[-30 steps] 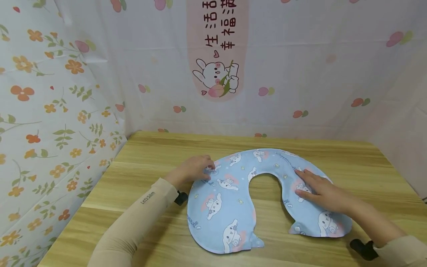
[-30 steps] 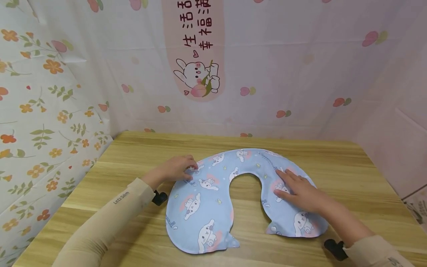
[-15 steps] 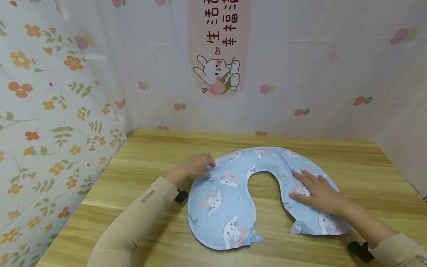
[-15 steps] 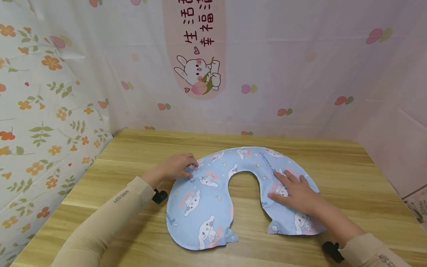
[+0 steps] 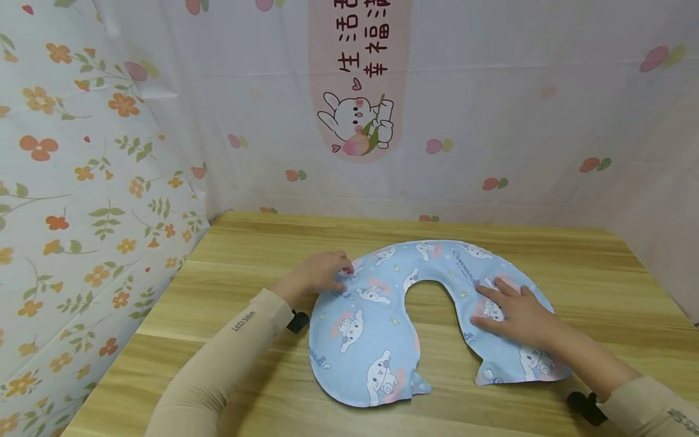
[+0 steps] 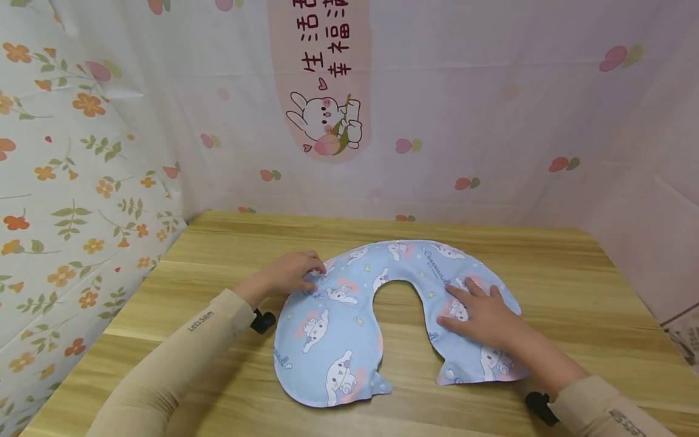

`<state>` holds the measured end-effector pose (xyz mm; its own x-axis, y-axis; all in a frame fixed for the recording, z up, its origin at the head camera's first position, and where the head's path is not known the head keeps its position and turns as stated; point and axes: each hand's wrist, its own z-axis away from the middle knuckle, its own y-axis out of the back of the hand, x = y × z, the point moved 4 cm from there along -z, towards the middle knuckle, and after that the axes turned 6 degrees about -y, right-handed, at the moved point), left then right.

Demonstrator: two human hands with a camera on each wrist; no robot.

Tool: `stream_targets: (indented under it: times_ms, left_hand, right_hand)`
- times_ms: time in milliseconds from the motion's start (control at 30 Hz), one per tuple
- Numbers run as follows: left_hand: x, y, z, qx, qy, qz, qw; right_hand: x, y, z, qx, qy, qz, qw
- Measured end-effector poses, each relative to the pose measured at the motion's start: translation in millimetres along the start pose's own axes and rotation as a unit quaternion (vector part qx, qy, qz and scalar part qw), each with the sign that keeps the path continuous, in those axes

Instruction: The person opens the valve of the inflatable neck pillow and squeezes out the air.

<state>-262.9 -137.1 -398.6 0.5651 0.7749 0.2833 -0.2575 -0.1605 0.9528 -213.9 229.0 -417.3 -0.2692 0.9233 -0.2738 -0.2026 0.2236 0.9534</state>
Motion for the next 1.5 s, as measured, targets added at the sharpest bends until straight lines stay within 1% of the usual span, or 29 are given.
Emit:
stream_targets:
  times_ms: [300, 500, 600, 767, 900, 967, 1067, 1167, 1300, 1367, 1500]
  left_hand:
    - [-1.4, 0.0, -3.5, -0.001, -0.002, -0.005, 1.0]
    - [-0.5, 1.0, -4.4, -0.002, -0.001, -0.014, 0.9999]
    - [-0.5, 0.2, -4.4, -0.001, 0.0, -0.014, 0.9999]
    - [-1.4, -1.1, -5.1, -0.002, 0.0, -0.018, 0.9998]
    - [-2.6, -2.6, -4.7, -0.003, 0.008, -0.018, 0.9998]
    - [-2.3, -3.4, -4.5, 0.001, 0.006, -0.014, 0.9999]
    - [-0.8, -5.3, -4.7, 0.003, -0.006, -0.018, 0.9998]
    - [1.3, -6.4, -3.3, 0.006, -0.014, -0.014, 0.9998]
    - [1.8, -4.3, 1.6, -0.004, -0.003, 0.01, 0.9999]
    - [1.1, -1.9, 3.2, -0.009, 0.002, 0.015, 0.9998]
    - [0.0, 2.6, 2.6, -0.009, 0.004, 0.011, 0.9999]
  right_hand:
    - [1, 1, -1.4, 0.003, 0.005, 0.002, 1.0]
    - [0, -1, -2.0, 0.025, 0.005, 0.027, 0.9993]
    - [-2, -1, -0.9, 0.032, 0.005, 0.03, 0.999]
    - [-4, -3, -1.1, 0.029, -0.003, 0.029, 0.9992]
    - [-5, -3, -2.4, 0.025, 0.0, 0.027, 0.9993]
    - [-4, -3, -1.9, 0.02, 0.002, 0.021, 0.9996]
    - [1, -2, 1.0, 0.008, 0.005, 0.01, 0.9999]
    - [5, 2, 5.7, 0.0, 0.013, -0.013, 0.9998]
    - [6, 12, 9.8, 0.003, 0.035, -0.051, 0.9981]
    - [5, 21, 8.9, 0.01, 0.042, -0.062, 0.9972]
    - [7, 42, -0.8, 0.019, 0.035, -0.063, 0.9972]
